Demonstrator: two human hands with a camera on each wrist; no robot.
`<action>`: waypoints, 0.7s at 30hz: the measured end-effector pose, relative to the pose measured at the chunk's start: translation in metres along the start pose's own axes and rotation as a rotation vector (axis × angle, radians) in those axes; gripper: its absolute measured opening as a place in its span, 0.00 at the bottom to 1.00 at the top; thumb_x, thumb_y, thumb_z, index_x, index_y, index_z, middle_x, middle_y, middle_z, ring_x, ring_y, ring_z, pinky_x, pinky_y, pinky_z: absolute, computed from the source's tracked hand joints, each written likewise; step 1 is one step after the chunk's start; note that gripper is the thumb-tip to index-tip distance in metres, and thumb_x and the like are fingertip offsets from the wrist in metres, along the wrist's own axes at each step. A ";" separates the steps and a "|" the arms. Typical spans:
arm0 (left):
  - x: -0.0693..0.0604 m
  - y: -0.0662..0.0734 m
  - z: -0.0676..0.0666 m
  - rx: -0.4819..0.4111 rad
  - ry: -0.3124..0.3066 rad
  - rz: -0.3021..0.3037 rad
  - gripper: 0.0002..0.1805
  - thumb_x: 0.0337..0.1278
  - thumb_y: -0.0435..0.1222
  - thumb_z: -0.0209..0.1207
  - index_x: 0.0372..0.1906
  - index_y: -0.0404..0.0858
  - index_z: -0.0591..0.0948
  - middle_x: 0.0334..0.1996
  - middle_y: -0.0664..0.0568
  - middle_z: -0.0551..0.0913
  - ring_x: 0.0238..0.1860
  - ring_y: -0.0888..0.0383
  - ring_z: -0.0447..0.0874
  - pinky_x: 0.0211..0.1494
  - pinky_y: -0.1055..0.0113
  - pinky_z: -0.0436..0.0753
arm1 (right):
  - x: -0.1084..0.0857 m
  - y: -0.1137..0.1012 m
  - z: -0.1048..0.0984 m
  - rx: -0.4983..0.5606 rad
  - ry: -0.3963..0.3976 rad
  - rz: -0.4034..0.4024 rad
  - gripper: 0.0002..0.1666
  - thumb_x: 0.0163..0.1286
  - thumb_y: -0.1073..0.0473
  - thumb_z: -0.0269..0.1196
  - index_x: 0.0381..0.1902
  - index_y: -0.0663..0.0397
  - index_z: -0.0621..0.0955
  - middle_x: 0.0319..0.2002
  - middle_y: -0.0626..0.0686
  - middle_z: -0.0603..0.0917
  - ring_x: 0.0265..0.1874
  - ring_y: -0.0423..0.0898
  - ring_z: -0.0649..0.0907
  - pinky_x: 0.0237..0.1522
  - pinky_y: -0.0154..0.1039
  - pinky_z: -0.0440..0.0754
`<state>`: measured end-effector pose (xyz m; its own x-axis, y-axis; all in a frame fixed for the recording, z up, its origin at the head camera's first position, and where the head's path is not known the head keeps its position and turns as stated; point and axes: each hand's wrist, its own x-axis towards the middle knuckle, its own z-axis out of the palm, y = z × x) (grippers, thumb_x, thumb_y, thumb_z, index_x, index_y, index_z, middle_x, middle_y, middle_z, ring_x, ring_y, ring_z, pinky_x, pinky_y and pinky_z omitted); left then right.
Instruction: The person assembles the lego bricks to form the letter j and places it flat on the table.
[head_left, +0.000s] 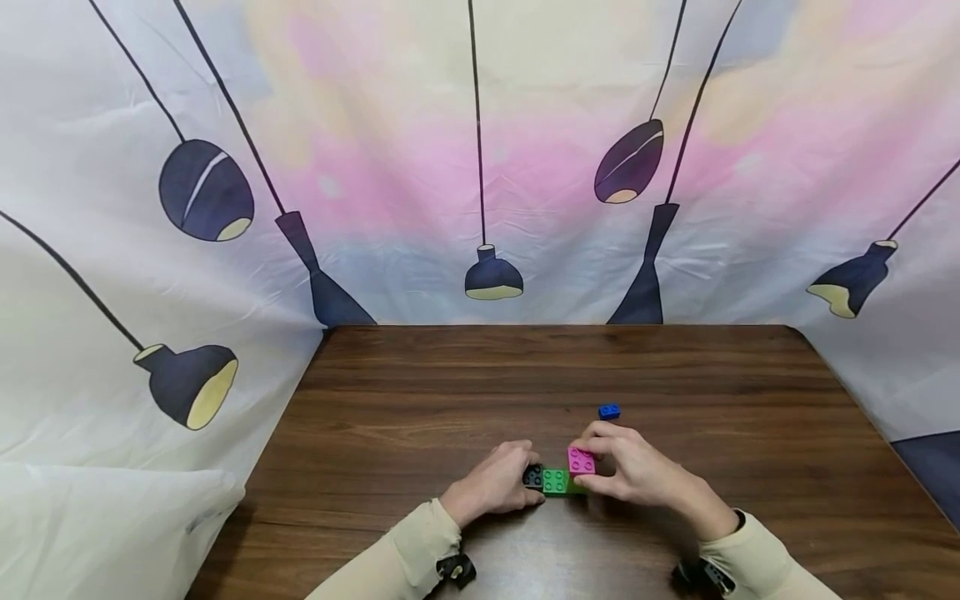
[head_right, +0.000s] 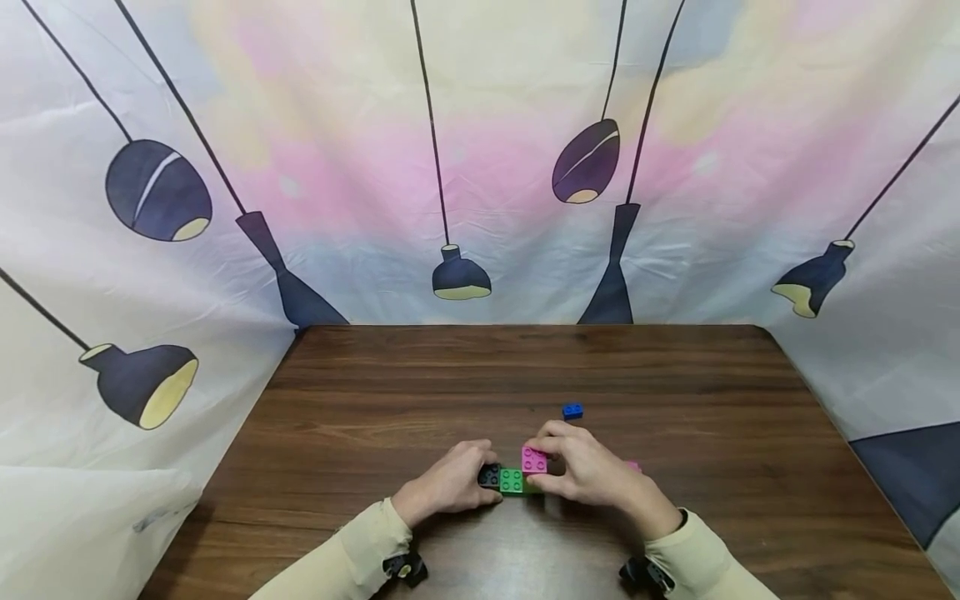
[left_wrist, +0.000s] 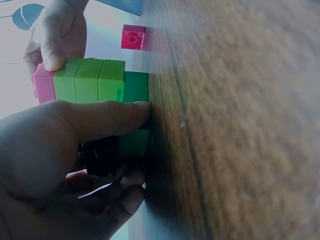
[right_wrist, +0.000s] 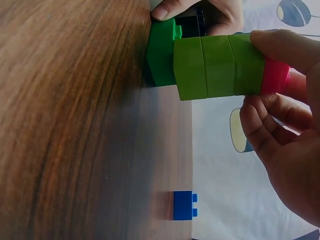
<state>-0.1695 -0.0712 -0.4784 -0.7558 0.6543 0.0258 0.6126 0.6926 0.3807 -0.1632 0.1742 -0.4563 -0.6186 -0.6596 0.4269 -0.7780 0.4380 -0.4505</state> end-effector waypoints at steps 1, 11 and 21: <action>0.000 0.000 0.000 -0.002 0.001 0.001 0.14 0.44 0.43 0.74 0.36 0.43 0.85 0.29 0.61 0.73 0.29 0.68 0.69 0.31 0.78 0.71 | -0.001 0.000 0.000 -0.003 0.001 0.004 0.15 0.60 0.50 0.71 0.44 0.45 0.84 0.40 0.38 0.78 0.38 0.33 0.78 0.38 0.31 0.79; -0.001 0.000 0.002 -0.003 0.025 0.029 0.14 0.42 0.43 0.74 0.34 0.42 0.85 0.28 0.61 0.73 0.27 0.68 0.69 0.29 0.78 0.70 | -0.002 -0.003 0.000 0.008 -0.002 0.024 0.16 0.60 0.50 0.71 0.45 0.46 0.84 0.41 0.39 0.78 0.38 0.32 0.78 0.37 0.34 0.81; 0.000 0.000 0.000 -0.003 -0.003 -0.005 0.14 0.44 0.43 0.74 0.36 0.43 0.85 0.28 0.61 0.73 0.28 0.68 0.69 0.30 0.77 0.70 | -0.001 -0.005 -0.002 0.015 -0.019 0.049 0.17 0.61 0.50 0.70 0.45 0.51 0.84 0.42 0.39 0.79 0.39 0.33 0.78 0.38 0.36 0.81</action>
<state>-0.1692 -0.0708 -0.4786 -0.7584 0.6515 0.0210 0.6078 0.6952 0.3838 -0.1590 0.1738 -0.4527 -0.6532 -0.6495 0.3892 -0.7453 0.4609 -0.4819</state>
